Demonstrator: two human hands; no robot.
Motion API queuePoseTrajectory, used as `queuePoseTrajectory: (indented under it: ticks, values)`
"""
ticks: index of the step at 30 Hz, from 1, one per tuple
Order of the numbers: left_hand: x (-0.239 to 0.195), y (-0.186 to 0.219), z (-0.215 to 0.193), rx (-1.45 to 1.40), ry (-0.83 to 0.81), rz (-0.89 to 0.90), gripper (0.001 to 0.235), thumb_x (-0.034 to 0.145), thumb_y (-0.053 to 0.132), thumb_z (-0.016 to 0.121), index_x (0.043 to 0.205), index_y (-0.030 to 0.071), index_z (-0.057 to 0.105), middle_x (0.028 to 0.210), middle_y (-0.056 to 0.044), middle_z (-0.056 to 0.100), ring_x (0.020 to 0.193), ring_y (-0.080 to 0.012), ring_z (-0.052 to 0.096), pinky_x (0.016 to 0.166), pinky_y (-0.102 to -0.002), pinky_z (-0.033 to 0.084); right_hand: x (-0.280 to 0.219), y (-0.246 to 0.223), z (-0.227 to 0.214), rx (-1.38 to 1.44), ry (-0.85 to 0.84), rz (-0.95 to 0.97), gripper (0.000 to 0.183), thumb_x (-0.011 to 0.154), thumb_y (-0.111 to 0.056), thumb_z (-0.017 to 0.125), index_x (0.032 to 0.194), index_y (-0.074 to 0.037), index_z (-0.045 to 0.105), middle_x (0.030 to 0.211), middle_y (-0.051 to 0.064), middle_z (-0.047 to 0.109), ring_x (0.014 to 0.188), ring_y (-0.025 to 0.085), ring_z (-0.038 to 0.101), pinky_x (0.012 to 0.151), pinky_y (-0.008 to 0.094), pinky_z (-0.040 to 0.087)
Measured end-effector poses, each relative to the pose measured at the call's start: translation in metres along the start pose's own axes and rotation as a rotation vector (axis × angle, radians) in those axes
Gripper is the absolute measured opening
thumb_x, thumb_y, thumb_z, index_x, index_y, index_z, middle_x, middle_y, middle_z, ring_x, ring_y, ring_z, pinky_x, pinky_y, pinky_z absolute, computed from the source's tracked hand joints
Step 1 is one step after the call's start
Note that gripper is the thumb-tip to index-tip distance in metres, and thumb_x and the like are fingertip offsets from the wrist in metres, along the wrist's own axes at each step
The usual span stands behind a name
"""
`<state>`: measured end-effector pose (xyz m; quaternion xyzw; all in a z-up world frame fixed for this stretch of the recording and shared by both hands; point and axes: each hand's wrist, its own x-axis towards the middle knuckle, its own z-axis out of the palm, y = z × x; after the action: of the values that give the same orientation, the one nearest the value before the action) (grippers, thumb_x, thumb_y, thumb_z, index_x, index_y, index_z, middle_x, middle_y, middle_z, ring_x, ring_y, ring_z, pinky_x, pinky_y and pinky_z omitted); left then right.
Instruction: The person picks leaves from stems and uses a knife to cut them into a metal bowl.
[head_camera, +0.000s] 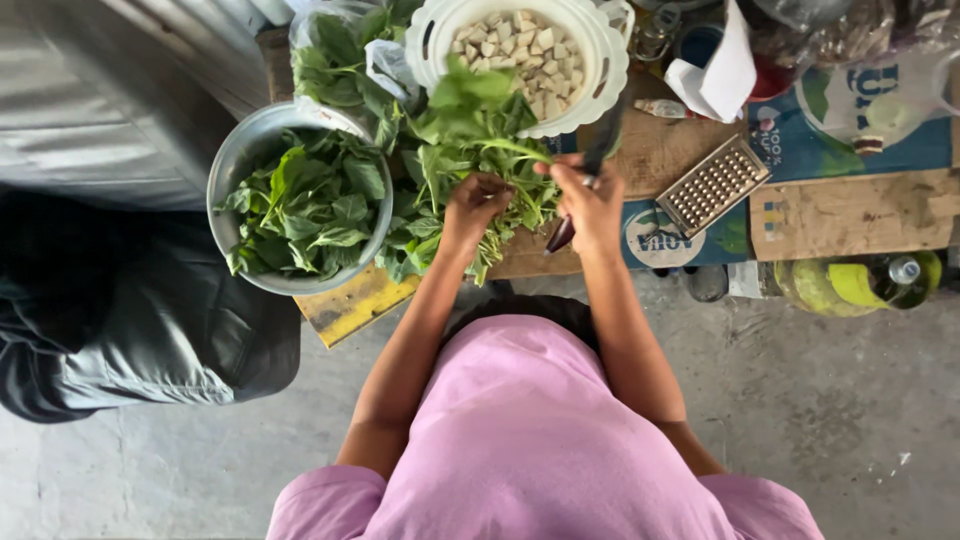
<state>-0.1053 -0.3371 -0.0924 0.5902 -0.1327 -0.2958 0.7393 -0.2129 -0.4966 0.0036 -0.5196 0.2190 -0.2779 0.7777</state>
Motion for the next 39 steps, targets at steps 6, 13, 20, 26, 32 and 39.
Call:
queuePoseTrajectory:
  ticks: [6, 13, 20, 26, 32, 39]
  values:
    - [-0.013, 0.046, -0.018, 0.695, 0.198, 0.017, 0.017, 0.087, 0.009, 0.083, 0.102, 0.012, 0.076, 0.091, -0.002, 0.08, 0.078, -0.0119, 0.073, 0.066, -0.024, 0.052, 0.011, -0.004, -0.016, 0.382, 0.127, -0.072, 0.006, 0.095, 0.002, 0.063, 0.099, -0.002, 0.066, 0.097, 0.022, 0.075, 0.046, 0.006, 0.045, 0.037, 0.023, 0.035]
    - [-0.012, 0.077, -0.037, 0.628, 0.428, -0.018, 0.033, 0.085, 0.013, 0.079, 0.116, 0.015, 0.068, 0.094, 0.0, 0.078, 0.079, -0.0115, 0.075, 0.065, -0.026, 0.057, 0.022, 0.001, -0.068, 0.548, 0.228, -0.221, 0.008, 0.102, -0.002, 0.064, 0.11, -0.002, 0.062, 0.102, 0.016, 0.072, 0.05, 0.005, 0.045, 0.041, 0.023, 0.036]
    - [0.003, 0.063, -0.061, 0.571, 0.476, 0.174, 0.013, 0.091, 0.012, 0.082, 0.1, 0.008, 0.072, 0.089, -0.004, 0.078, 0.074, -0.0151, 0.069, 0.064, -0.031, 0.054, 0.022, -0.014, -0.111, 0.618, 0.337, -0.282, 0.011, 0.101, -0.003, 0.063, 0.112, -0.005, 0.061, 0.103, 0.012, 0.073, 0.049, 0.006, 0.045, 0.043, 0.023, 0.038]
    - [-0.007, 0.071, -0.022, 0.896, 0.342, 0.25, 0.016, 0.086, 0.015, 0.08, 0.097, 0.009, 0.069, 0.089, -0.005, 0.077, 0.076, -0.0224, 0.076, 0.066, -0.035, 0.056, 0.011, -0.024, -0.077, 0.648, 0.27, -0.215, 0.014, 0.098, 0.001, 0.062, 0.11, -0.006, 0.061, 0.097, 0.012, 0.072, 0.048, 0.006, 0.043, 0.041, 0.024, 0.037]
    - [0.002, 0.048, -0.027, 1.092, 0.231, 0.233, 0.022, 0.087, 0.017, 0.08, 0.102, 0.007, 0.069, 0.107, -0.015, 0.069, 0.085, -0.0295, 0.072, 0.069, -0.041, 0.055, 0.009, -0.027, -0.038, 0.609, -0.037, -0.159, 0.002, 0.105, 0.001, 0.063, 0.105, -0.001, 0.061, 0.096, 0.016, 0.069, 0.051, 0.006, 0.041, 0.042, 0.023, 0.034]
    - [0.003, 0.077, -0.058, 0.746, 0.465, 0.302, 0.022, 0.099, 0.002, 0.066, 0.12, 0.01, 0.07, 0.112, -0.009, 0.076, 0.086, -0.0192, 0.072, 0.069, -0.032, 0.057, 0.003, -0.039, -0.012, 0.297, -0.12, 0.085, 0.015, 0.1, -0.004, 0.066, 0.112, 0.004, 0.064, 0.086, 0.015, 0.068, 0.049, 0.005, 0.041, 0.046, 0.022, 0.034]
